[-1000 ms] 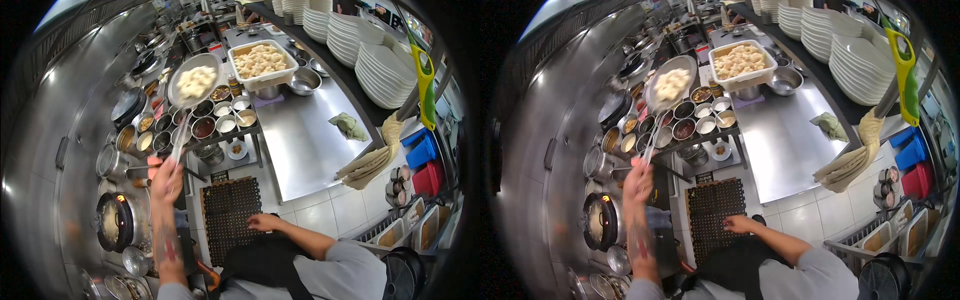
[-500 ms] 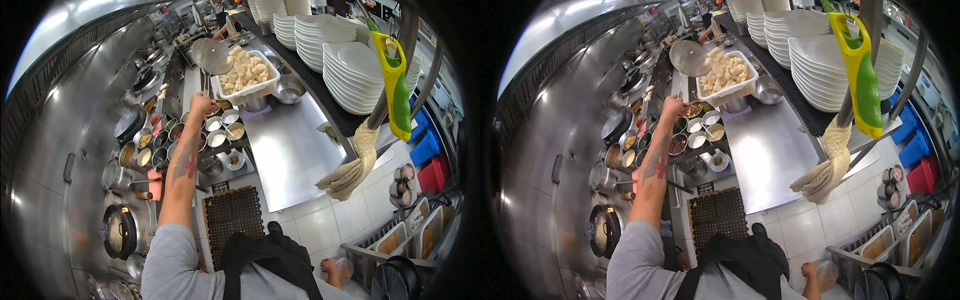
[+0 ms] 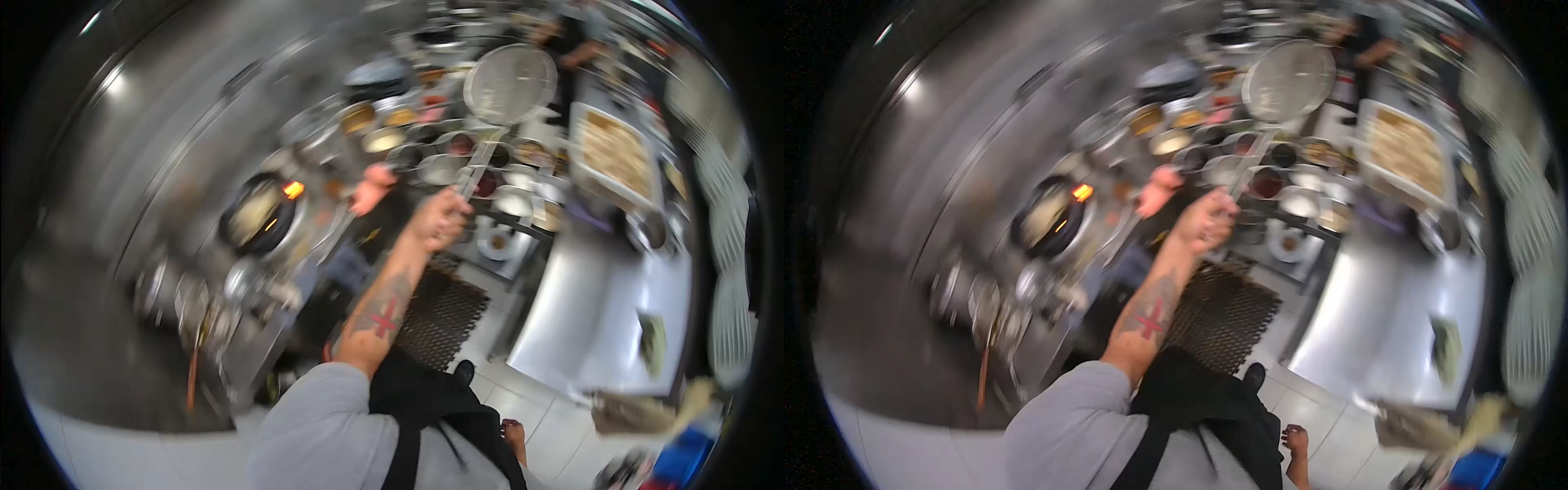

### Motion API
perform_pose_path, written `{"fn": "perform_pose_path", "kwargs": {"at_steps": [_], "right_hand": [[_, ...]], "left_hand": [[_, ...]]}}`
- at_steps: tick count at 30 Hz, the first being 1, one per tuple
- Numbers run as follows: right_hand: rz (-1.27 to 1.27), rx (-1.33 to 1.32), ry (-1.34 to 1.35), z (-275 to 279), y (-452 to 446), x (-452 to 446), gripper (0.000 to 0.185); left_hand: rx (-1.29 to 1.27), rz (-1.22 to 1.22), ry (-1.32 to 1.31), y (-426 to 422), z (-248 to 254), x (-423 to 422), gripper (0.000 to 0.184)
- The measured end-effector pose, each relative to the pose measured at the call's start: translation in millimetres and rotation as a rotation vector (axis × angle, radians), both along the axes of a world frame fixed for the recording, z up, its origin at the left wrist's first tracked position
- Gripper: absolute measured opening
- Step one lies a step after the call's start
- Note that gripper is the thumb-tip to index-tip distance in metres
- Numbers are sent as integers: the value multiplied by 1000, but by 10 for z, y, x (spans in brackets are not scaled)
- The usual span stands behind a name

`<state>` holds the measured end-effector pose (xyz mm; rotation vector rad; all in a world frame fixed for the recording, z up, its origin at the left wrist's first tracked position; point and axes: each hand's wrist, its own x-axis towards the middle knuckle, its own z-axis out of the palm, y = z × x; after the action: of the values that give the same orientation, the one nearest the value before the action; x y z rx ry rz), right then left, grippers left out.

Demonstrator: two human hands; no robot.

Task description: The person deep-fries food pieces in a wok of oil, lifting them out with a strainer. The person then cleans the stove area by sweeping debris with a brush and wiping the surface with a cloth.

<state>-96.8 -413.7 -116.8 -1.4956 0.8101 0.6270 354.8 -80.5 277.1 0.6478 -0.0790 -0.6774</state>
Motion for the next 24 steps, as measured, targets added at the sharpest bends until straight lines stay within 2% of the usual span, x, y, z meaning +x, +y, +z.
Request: {"fn": "perform_pose_path", "kwargs": {"at_steps": [1, 2, 3, 4, 5, 6, 7, 10, 11, 13, 14, 16, 17, 18, 19, 20, 21, 23, 24], "right_hand": [[61, -47, 53, 194, 64, 199, 15], [125, -92, 105, 541, 172, 462, 13], [536, -145, -97, -19, -38, 439, 12], [960, -320, -413, -667, -271, 392, 12], [1187, -471, -752, -1247, -466, 363, 14], [1125, -420, -489, -996, -371, 506, 14], [1107, -406, -365, -860, -258, 687, 15], [1159, -429, -254, -709, 21, 1089, 17], [1197, -439, -255, -705, 97, 1219, 18], [1306, -476, -302, -752, 269, 1441, 20], [1373, -501, -343, -793, 353, 1559, 21], [1648, -608, -568, -1085, 467, 1795, 22], [1805, -687, -775, -1039, 673, 1911, 23], [1581, -570, -528, -965, 810, 2112, 21], [1207, -383, -257, -600, 1167, 2299, 19], [883, -213, -92, -297, 1422, 2473, 19], [697, -137, -6, 69, 1639, 2570, 19], [566, -217, 116, 357, 2030, 2839, 22], [558, -215, 120, 375, 2083, 2930, 22]], "left_hand": [[106, 185, -103, 235, 201, -317, 11], [86, 227, -134, 682, 131, -418, 15], [63, 251, -166, 1065, 49, -534, 22], [234, 385, -206, 1469, 107, -695, 29], [274, 474, -131, 1849, 181, -849, 32], [344, 530, -147, 2244, 189, -995, 33], [512, 627, -141, 2580, 255, -1151, 33], [863, 904, 11, 3761, 156, -1446, 21], [889, 1007, 73, 4172, 67, -1512, 20], [1304, 1149, 65, 4938, -58, -1637, 22], [1555, 1138, 93, 5402, -161, -1645, 22], [2121, 996, -23, 6207, -326, -1576, 30], [2125, 980, -32, 6443, -306, -1494, 30], [2302, 952, 29, 6656, -285, -1384, 28], [2476, 915, 90, 6815, -300, -1277, 27], [2413, 850, 145, 6831, -191, -1192, 28], [2411, 827, 128, 6831, -139, -1111, 28], [2429, 835, 218, 6913, -108, -943, 23], [2511, 845, 152, 7119, -286, -880, 22]]}}
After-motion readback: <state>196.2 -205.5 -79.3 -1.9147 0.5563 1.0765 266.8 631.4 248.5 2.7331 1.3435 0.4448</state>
